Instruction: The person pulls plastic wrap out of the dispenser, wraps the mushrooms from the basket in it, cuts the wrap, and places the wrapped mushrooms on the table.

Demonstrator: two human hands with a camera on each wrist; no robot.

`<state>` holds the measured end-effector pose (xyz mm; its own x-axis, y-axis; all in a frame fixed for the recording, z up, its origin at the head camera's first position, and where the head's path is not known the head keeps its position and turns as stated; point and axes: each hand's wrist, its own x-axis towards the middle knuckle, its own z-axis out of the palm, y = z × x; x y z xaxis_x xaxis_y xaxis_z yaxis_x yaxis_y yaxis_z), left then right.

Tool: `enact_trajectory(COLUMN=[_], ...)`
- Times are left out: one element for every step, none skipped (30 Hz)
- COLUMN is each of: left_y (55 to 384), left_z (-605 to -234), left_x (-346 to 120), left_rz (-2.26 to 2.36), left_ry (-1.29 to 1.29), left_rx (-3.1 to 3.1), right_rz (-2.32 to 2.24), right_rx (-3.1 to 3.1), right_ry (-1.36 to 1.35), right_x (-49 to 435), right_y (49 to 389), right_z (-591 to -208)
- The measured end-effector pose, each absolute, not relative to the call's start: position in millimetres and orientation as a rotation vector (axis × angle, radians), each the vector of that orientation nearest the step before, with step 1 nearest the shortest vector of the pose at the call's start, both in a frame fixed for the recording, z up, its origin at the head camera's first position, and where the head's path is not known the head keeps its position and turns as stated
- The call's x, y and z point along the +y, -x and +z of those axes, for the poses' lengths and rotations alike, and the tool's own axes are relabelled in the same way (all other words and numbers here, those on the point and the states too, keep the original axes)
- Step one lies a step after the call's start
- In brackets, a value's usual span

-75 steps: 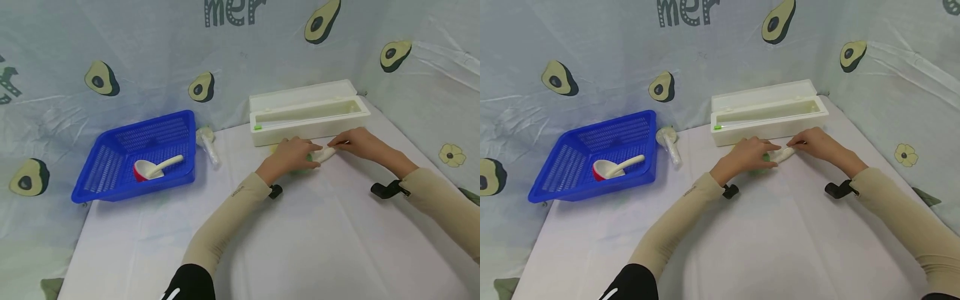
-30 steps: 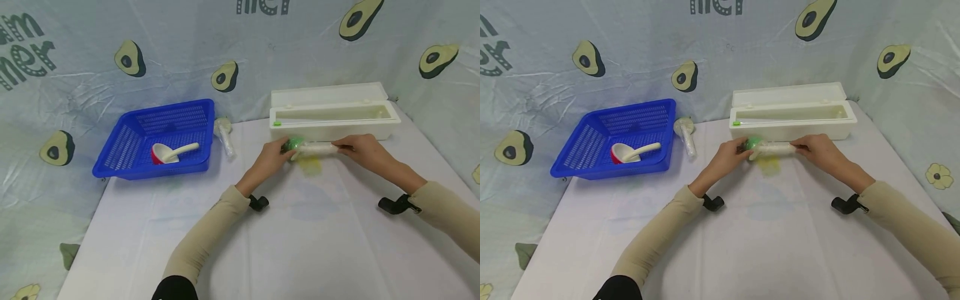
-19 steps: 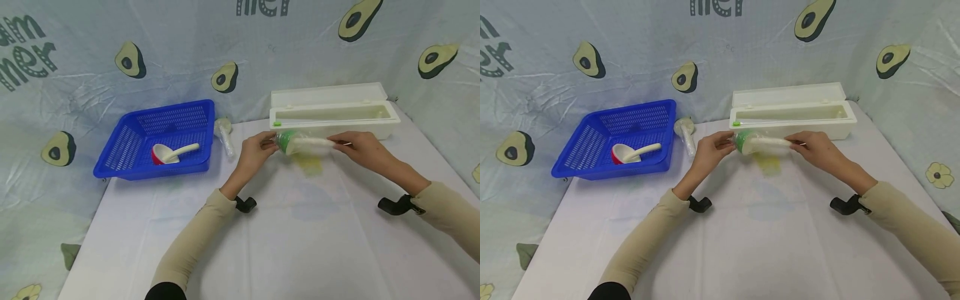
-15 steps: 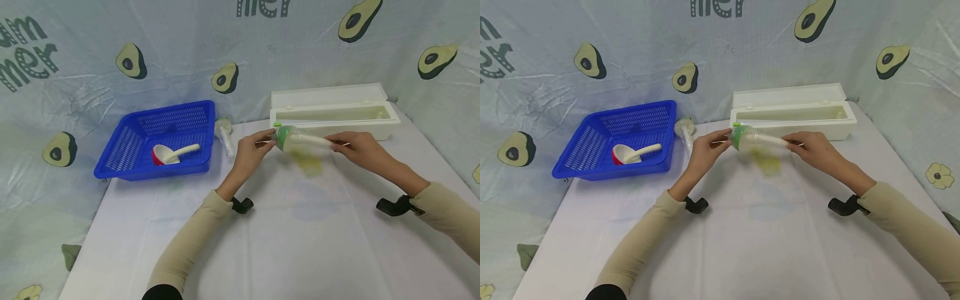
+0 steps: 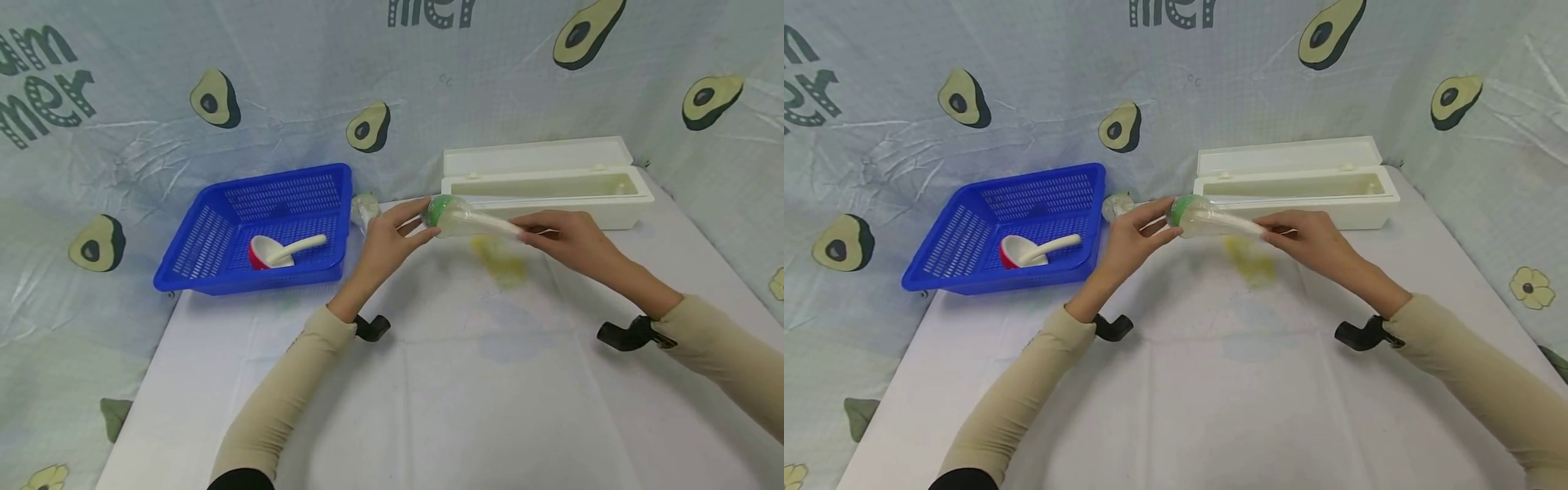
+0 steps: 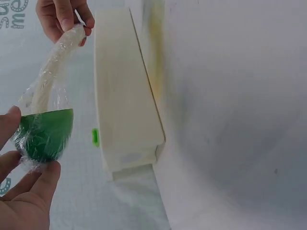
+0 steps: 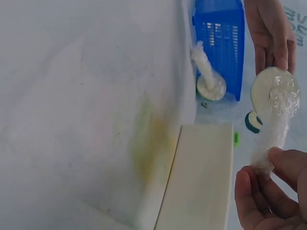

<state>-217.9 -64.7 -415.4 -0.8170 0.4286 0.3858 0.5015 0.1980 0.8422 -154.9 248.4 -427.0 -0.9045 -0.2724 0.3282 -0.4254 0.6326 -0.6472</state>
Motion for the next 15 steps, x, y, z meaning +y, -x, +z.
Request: enact_trajectory(left_y=[219, 220, 221, 224, 226, 228, 231, 235, 239, 243, 247, 251, 256, 261, 265], left_z=[-412, -408, -404, -400, -396, -392, -387, -383, -379, -374, -370, -367, -364, -361, -358], left_x=[-67, -69, -71, -74, -77, -79, -83, -86, -89, -92, -96, -100, -103, -107, -110], left_rz=[-1.706, -1.697, -1.671, -1.636, -1.588, -1.53, -1.47, -1.408, -1.357, -1.319, -1.287, -1.261, -1.242, -1.226, -1.209], left_ry=[0.927, 0.932, 0.939, 0.951, 0.971, 0.988, 1.009, 1.037, 1.061, 1.088, 1.115, 1.136, 1.16, 1.181, 1.195], left_rx=[-2.387, -2.396, -2.416, -2.442, -2.473, -2.512, -2.553, -2.588, -2.625, -2.657, -2.686, -2.715, -2.74, -2.757, -2.777], right_rz=[1.149, 1.166, 1.181, 1.192, 1.193, 1.2, 1.206, 1.211, 1.213, 1.221, 1.228, 1.239, 1.246, 1.255, 1.263], right_rx=[-2.645, -2.638, -2.634, -2.631, -2.631, -2.634, -2.638, -2.648, -2.657, -2.666, -2.673, -2.678, -2.681, -2.682, -2.674], right_ry=[-0.583, -0.59, -0.598, -0.606, -0.616, -0.625, -0.635, -0.64, -0.649, -0.656, -0.664, -0.672, -0.68, -0.691, -0.711], right_x=[246, 244, 242, 239, 236, 232, 229, 225, 221, 217, 213, 209, 205, 201, 196], right_y=[156, 158, 159, 160, 161, 163, 164, 165, 166, 167, 168, 169, 170, 172, 173], right_z=[-427, -428, -428, -429, -429, -429, -429, -430, -429, -429, -429, -430, -430, -430, -431])
